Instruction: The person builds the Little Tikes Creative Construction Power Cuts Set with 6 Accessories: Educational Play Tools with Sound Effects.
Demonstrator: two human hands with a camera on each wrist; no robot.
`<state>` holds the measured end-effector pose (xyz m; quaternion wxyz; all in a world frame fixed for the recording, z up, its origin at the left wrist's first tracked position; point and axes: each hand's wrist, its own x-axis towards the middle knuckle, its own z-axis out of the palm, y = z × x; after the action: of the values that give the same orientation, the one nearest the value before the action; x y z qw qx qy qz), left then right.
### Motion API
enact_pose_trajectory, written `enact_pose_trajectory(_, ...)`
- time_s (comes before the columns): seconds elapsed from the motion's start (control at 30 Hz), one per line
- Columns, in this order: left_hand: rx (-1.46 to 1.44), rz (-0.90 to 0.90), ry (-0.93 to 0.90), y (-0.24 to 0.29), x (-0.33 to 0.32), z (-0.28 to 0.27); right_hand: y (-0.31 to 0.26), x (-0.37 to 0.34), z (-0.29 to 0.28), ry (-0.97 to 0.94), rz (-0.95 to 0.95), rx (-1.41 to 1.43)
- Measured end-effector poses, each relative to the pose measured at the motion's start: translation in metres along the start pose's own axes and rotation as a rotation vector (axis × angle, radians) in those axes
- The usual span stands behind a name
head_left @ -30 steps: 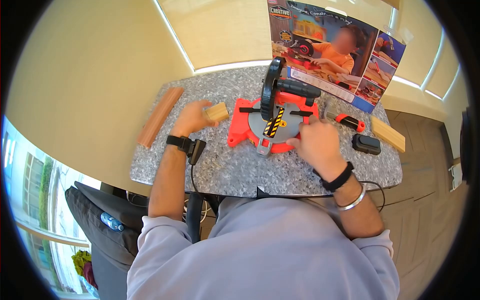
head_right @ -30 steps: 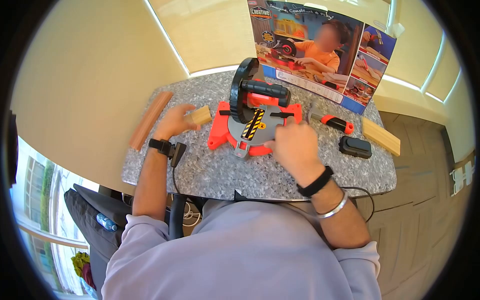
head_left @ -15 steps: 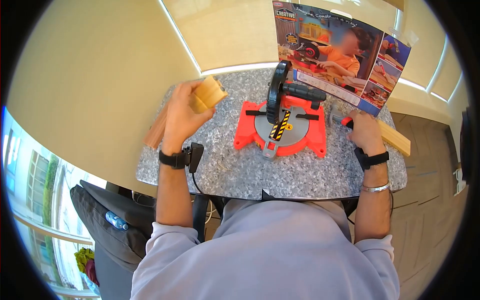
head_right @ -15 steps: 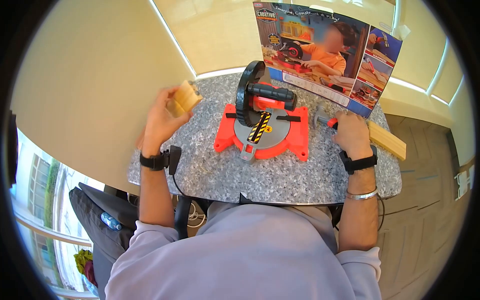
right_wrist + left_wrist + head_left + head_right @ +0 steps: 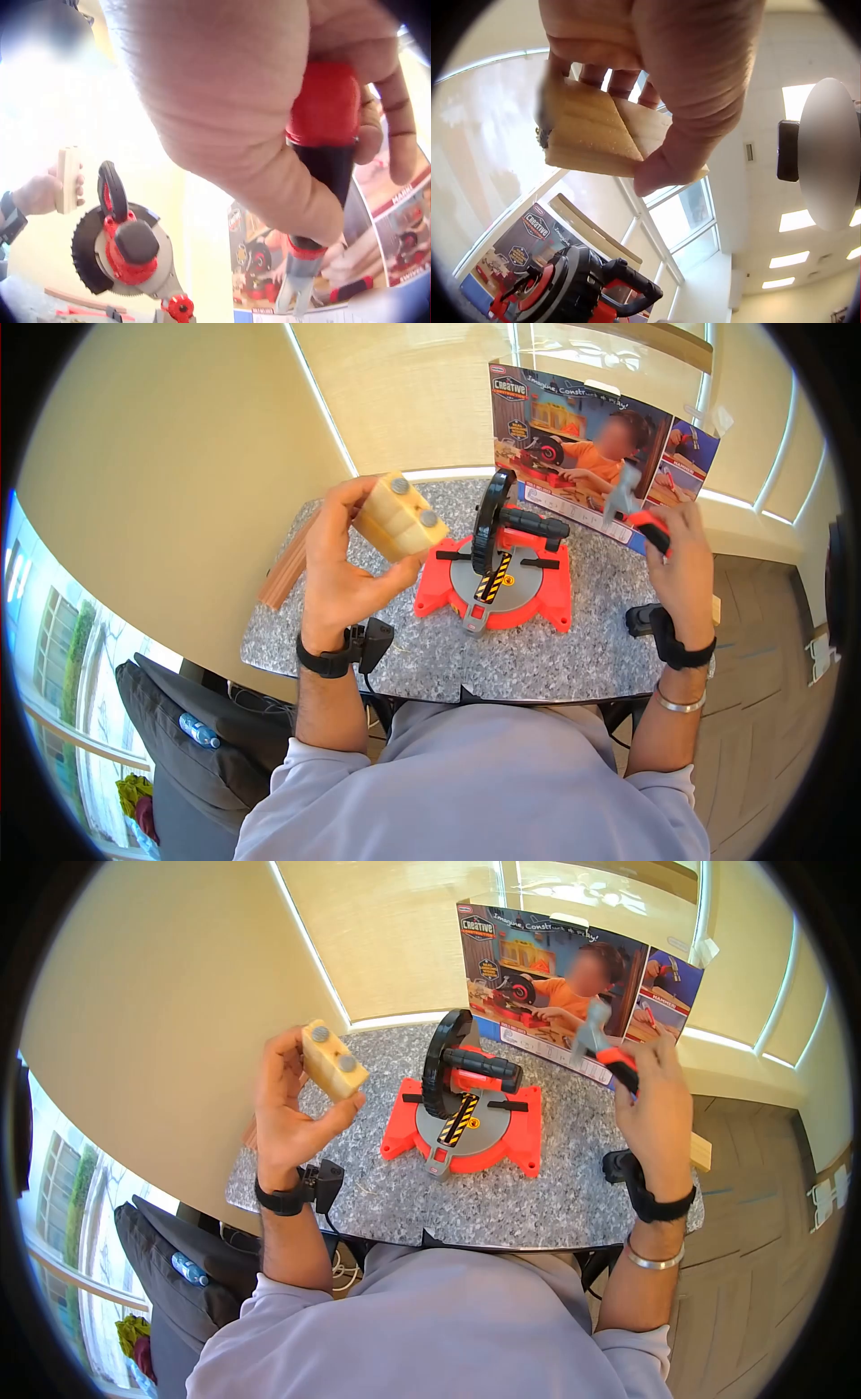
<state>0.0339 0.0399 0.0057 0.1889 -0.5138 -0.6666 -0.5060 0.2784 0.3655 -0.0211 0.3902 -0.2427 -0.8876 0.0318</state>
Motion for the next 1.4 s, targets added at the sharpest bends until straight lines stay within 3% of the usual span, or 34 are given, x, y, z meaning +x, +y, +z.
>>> enact_pose_trajectory(0.07,0.021,0.143,0.018,0.000,0.001,0.005,-0.020,0.005,-0.019,0.307,-0.290,0.278)
enact_pose_trajectory(0.1,0.021,0.142,0.018,0.004,0.002,0.005,-0.029,-0.002,-0.020,0.268,-0.189,0.535)
enact_pose_trajectory(0.13,0.064,0.163,-0.031,0.010,0.003,0.004,-0.037,-0.006,-0.018,0.267,-0.189,0.535)
enact_pose_trajectory(0.2,0.105,0.184,-0.085,0.021,0.005,0.004,-0.049,-0.015,-0.012,0.159,-0.114,0.871)
enact_pose_trajectory(0.23,0.126,0.162,-0.095,0.026,0.003,0.005,-0.053,-0.018,-0.021,0.052,-0.125,0.690)
enact_pose_trajectory(0.33,0.159,0.151,-0.104,0.030,0.005,0.007,-0.073,-0.023,-0.026,-0.068,-0.287,0.763)
enact_pose_trajectory(0.4,0.173,0.145,-0.105,0.029,0.003,0.009,-0.086,-0.028,-0.029,-0.114,-0.294,0.848)
enact_pose_trajectory(0.47,0.205,0.178,-0.116,0.028,0.002,0.010,-0.100,-0.037,-0.036,-0.247,-0.011,1.243)
enact_pose_trajectory(0.5,0.205,0.164,-0.112,0.028,0.001,0.012,-0.096,-0.035,-0.034,-0.263,-0.011,1.242)
enact_pose_trajectory(0.57,0.192,0.195,-0.083,0.028,0.000,0.014,-0.085,-0.028,-0.030,-0.154,-0.420,0.826)
enact_pose_trajectory(0.67,0.266,0.308,-0.164,0.025,0.002,0.010,-0.089,-0.019,-0.041,-0.063,-0.587,0.606)
enact_pose_trajectory(0.7,0.263,0.296,-0.163,0.025,0.002,0.010,-0.095,-0.019,-0.042,0.006,-0.571,0.566)
enact_pose_trajectory(0.77,0.316,0.257,-0.366,0.027,0.001,0.010,-0.095,-0.019,-0.044,0.009,-0.607,0.513)
enact_pose_trajectory(0.97,0.369,0.291,-0.451,0.034,-0.002,0.017,-0.099,-0.021,-0.043,0.036,-0.671,0.396)
enact_pose_trajectory(1.4,0.368,0.296,-0.433,0.037,-0.001,0.014,-0.112,-0.025,-0.030,0.145,-0.601,0.359)
